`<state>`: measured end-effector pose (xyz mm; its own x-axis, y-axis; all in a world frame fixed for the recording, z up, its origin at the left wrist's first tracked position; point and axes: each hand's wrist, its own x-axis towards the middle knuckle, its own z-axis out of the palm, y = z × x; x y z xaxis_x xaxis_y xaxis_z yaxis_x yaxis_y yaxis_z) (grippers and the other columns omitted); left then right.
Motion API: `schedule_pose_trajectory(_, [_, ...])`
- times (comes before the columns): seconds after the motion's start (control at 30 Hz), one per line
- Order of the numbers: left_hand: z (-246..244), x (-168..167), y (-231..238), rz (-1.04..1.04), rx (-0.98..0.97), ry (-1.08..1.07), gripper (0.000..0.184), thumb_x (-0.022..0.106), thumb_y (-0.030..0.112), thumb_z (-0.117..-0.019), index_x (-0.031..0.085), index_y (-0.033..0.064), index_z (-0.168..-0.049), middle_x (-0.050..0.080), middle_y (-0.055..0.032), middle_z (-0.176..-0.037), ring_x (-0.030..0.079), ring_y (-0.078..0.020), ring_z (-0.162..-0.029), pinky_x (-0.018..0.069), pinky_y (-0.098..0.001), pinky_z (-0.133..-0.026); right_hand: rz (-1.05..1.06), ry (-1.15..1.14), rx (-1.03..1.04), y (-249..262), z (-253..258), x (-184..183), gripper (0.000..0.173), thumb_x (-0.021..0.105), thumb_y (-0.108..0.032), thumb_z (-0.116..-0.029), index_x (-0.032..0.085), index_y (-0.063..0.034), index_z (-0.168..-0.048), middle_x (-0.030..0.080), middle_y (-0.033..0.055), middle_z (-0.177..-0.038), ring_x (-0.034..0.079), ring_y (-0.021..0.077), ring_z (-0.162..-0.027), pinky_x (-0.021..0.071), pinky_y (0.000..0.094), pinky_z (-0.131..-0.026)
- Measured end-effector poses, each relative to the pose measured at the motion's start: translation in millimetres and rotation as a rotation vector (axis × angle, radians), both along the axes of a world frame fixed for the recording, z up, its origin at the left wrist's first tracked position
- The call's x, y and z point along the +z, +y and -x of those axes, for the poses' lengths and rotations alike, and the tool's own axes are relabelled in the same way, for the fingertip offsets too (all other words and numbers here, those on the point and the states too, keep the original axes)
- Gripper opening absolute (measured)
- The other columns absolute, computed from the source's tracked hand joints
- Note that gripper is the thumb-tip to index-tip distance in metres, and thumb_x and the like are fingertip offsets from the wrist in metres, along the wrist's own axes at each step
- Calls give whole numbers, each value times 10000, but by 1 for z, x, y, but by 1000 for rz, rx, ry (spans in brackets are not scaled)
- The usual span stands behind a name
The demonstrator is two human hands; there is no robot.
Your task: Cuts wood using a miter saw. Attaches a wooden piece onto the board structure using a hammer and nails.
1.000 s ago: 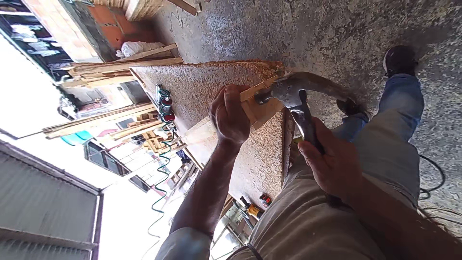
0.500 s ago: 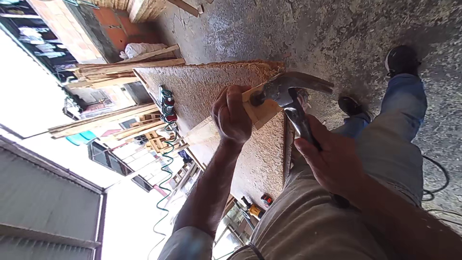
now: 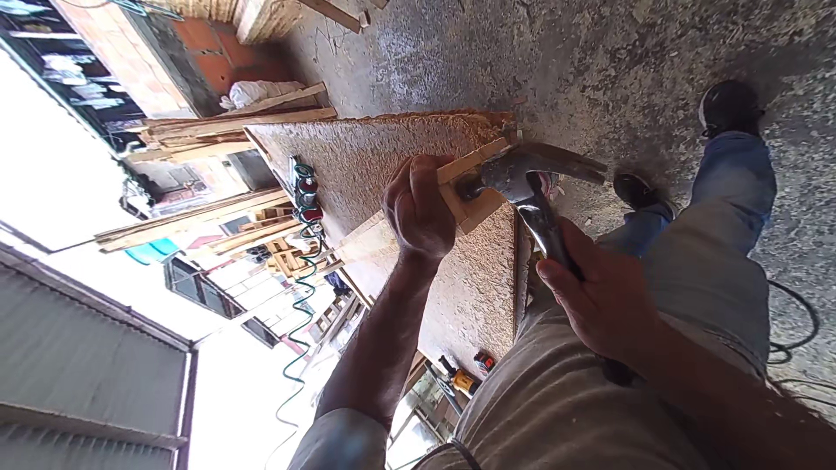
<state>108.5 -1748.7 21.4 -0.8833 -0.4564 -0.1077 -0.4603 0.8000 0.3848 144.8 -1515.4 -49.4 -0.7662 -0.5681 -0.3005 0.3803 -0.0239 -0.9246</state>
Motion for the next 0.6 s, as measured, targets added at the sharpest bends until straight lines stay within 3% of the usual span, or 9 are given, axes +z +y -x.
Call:
schedule_pose_trajectory(0.43, [0,-2,0,-7,19,14,523,258,220,-1064,761,128,-955,728,17,-871,706,-95,-851,586,-352,-763,-6,-33,-12,9,-4,-3,522,506,-373,-1080,533,0,-1443,663,-9,-816,597,18,-626,544,213,-541])
schedule_pose_trajectory(0.6, [1,-2,1,-3,15,16,523,260,211,-1065,763,121,-952,727,19,-870,704,-91,-861,584,-345,-772,-30,-2,31,3,7,-2,503,502,-397,-1075,559,-49,-1434,659,-17,-813,587,14,-627,523,207,-545])
